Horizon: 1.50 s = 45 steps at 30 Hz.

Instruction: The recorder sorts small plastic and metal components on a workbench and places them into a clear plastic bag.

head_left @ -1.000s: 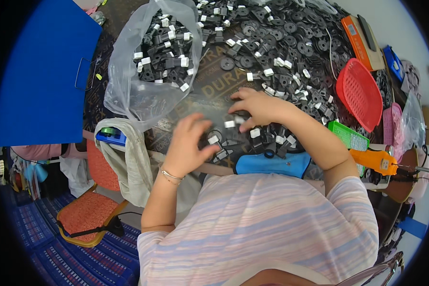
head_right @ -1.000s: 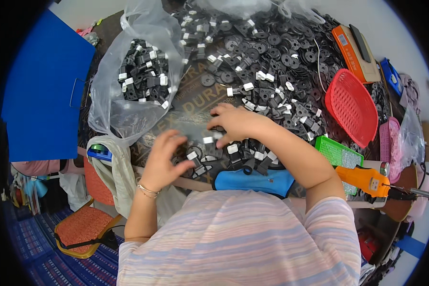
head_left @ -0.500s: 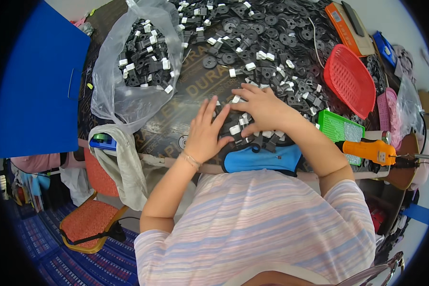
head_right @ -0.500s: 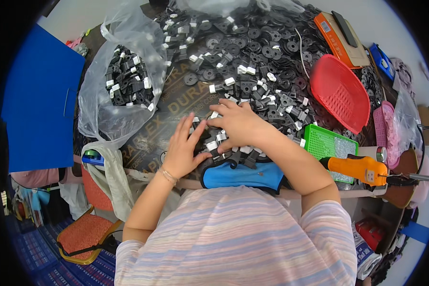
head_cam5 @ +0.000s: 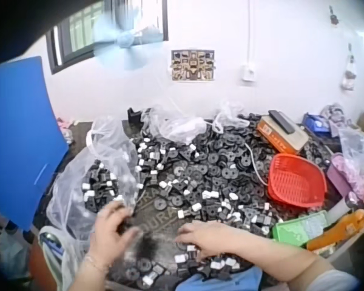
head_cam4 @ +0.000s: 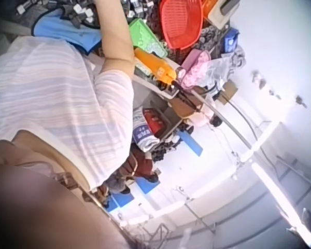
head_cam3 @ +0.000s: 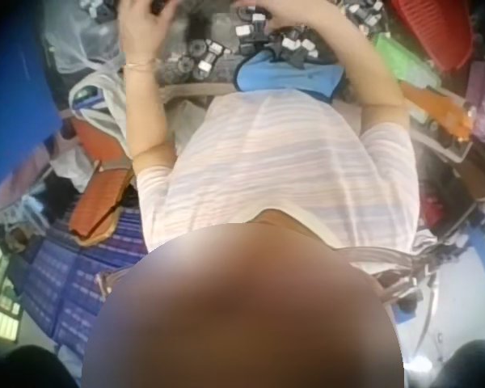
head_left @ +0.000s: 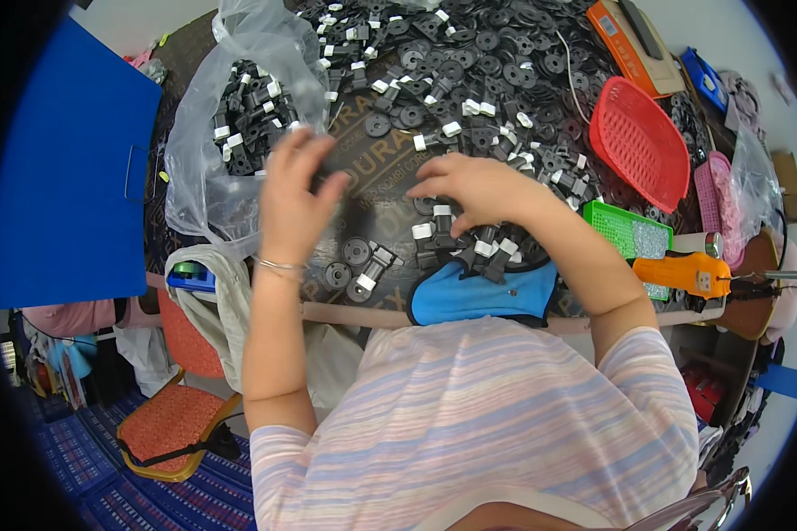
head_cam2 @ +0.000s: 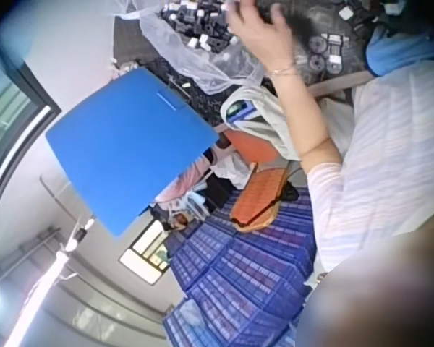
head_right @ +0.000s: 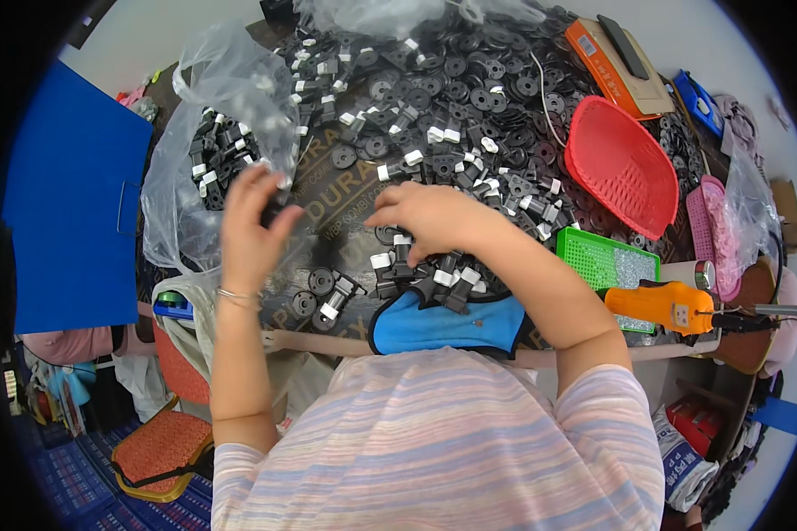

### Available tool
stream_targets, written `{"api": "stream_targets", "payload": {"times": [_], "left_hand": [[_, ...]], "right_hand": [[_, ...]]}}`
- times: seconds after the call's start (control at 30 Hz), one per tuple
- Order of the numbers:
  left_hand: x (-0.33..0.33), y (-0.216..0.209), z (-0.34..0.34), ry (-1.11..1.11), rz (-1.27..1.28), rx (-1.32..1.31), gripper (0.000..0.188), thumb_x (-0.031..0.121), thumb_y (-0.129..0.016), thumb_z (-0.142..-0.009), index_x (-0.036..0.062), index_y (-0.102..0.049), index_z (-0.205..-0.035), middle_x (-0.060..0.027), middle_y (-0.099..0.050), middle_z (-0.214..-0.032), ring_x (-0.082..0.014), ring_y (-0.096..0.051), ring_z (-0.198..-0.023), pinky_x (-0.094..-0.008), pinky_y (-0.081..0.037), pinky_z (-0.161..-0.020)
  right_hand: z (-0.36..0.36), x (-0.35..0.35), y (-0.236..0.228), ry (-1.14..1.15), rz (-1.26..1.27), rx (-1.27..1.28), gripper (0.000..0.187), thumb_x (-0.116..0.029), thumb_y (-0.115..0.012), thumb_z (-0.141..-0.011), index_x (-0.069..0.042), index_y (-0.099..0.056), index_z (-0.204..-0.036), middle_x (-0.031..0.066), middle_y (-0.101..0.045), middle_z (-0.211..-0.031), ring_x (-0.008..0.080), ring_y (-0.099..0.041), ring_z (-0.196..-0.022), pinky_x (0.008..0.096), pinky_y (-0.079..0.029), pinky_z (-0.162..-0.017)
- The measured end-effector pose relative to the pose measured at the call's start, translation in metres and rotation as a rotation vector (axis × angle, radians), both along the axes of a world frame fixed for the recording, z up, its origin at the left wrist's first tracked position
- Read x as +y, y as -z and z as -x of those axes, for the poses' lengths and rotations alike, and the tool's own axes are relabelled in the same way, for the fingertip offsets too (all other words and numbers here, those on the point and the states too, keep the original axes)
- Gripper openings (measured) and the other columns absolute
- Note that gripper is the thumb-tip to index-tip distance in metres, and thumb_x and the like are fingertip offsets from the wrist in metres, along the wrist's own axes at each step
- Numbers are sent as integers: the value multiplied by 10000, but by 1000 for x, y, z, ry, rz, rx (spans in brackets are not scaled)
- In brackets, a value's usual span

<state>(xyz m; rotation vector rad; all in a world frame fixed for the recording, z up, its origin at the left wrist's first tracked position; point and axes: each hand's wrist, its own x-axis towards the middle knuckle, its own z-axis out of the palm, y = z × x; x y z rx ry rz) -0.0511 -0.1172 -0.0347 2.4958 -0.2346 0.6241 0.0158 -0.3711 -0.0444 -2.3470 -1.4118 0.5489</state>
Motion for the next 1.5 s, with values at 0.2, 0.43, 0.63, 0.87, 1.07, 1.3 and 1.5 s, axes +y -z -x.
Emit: {"api": "stream_targets", "payload": {"times": [0.2,0.43,0.63,0.87,1.07,1.3,1.5], "left_hand": [[24,-14,-7,-148,-250,14,679,303,-790,-611,59,-530,-1190,-230,-395,-1307,-397,-379,-1196,-449,-335,-994],[-65,38,55,419,-153,456,652,265,-775,-616,125,-516,-1197,-164,-435,-1266,-362,-406,-1186,-440,-352,-971],[-61,72,57,436,-103,288,462,253,-726,-685,123,-556,-1094,-164,-466,-1199,-329,-507,-1007,-418,-424,-796],[-44,69,47,154,315,238,545,253,-818,-597,95,-580,-1061,-153,-452,-1143,-305,-569,-847,-352,-493,-676],[-67,47,28,316,113,450,439,182,-776,-641,95,-602,-1035,-159,-466,-1097,-349,-552,-948,-379,-479,-769],[-83,58,23,405,-211,490,371,133,-692,-641,147,-622,-1005,-187,-471,-1071,-342,-549,-930,-412,-485,-772],[-69,71,32,373,-3,356,353,122,-703,-626,118,-611,-967,-189,-437,-1172,-347,-559,-927,-403,-483,-786]], "right_hand": [[8,15,8,-166,161,-4,721,-243,-806,-518,-235,-565,-1197,42,-437,-1323,259,-402,-1211,417,-399,-907],[1,3,11,-168,206,-6,352,-149,-765,-543,-178,-684,-885,-6,-524,-1230,220,-427,-1189,407,-415,-878],[-18,-17,27,22,-271,44,262,-33,-721,-568,-80,-619,-805,50,-601,-1050,254,-541,-1024,348,-473,-829],[-37,-33,13,488,-711,604,282,-43,-767,-655,-26,-628,-899,3,-607,-964,95,-548,-905,241,-444,-784],[-37,-28,17,525,-923,1017,380,9,-728,-671,-40,-589,-1021,44,-601,-1013,149,-568,-947,292,-464,-841],[-33,1,13,374,-850,1301,475,-50,-765,-646,-19,-557,-1072,86,-593,-1025,222,-586,-956,437,-535,-799],[-30,107,-19,65,-501,1059,383,-44,-779,-619,-43,-610,-964,10,-583,-981,95,-538,-863,238,-434,-778]]}}
